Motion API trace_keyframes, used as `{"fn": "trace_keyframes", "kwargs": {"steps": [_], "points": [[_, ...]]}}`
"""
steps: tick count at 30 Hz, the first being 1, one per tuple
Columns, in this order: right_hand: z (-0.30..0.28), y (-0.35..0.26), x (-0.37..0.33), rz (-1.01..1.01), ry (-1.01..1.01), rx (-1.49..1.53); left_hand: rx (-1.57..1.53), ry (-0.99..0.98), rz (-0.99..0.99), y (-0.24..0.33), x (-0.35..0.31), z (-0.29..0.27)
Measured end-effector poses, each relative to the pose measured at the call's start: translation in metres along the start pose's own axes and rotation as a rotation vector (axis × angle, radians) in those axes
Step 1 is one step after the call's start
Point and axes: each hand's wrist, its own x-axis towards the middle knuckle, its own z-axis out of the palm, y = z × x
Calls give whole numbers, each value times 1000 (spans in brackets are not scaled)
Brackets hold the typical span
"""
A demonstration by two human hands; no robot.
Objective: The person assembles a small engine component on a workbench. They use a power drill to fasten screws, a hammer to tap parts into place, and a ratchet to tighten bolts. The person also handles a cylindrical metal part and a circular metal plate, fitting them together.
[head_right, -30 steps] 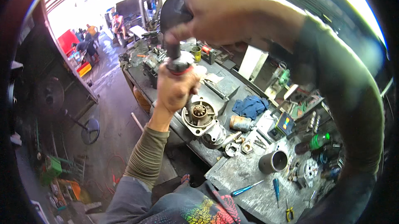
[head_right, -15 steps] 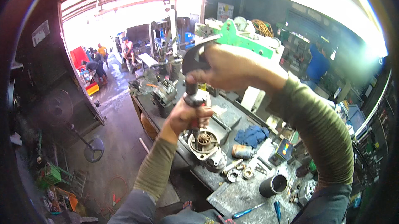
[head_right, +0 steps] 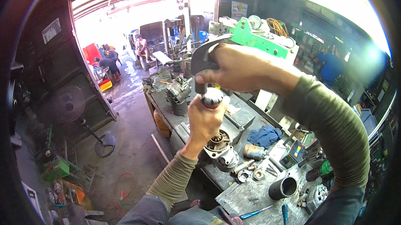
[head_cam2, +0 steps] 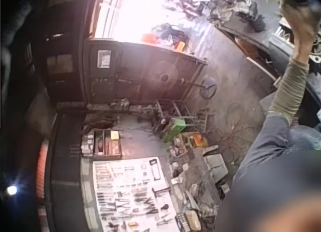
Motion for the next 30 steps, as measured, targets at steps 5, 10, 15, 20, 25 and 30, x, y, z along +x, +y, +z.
{"fn": "trace_keyframes", "kwargs": {"steps": [5, 10, 15, 20, 25, 30], "points": [[59, 9, -38, 64, 438, 58, -107, 10, -61, 6, -10, -6], [189, 15, -152, 307, 655, 696, -364, -575, -292, 9, 13, -64], [379, 9, -283, 681, 652, 387, -206, -502, -268, 10, 24, -81], [468, -8, -377, 1049, 469, 260, 470, -86, 146, 4, -1, -45], [483, -8, -419, 1139, 474, 111, -348, -452, -164, -3, 2, -62], [478, -6, -404, 1119, 525, 106, 29, -401, -92, -6, 3, -83]]}}
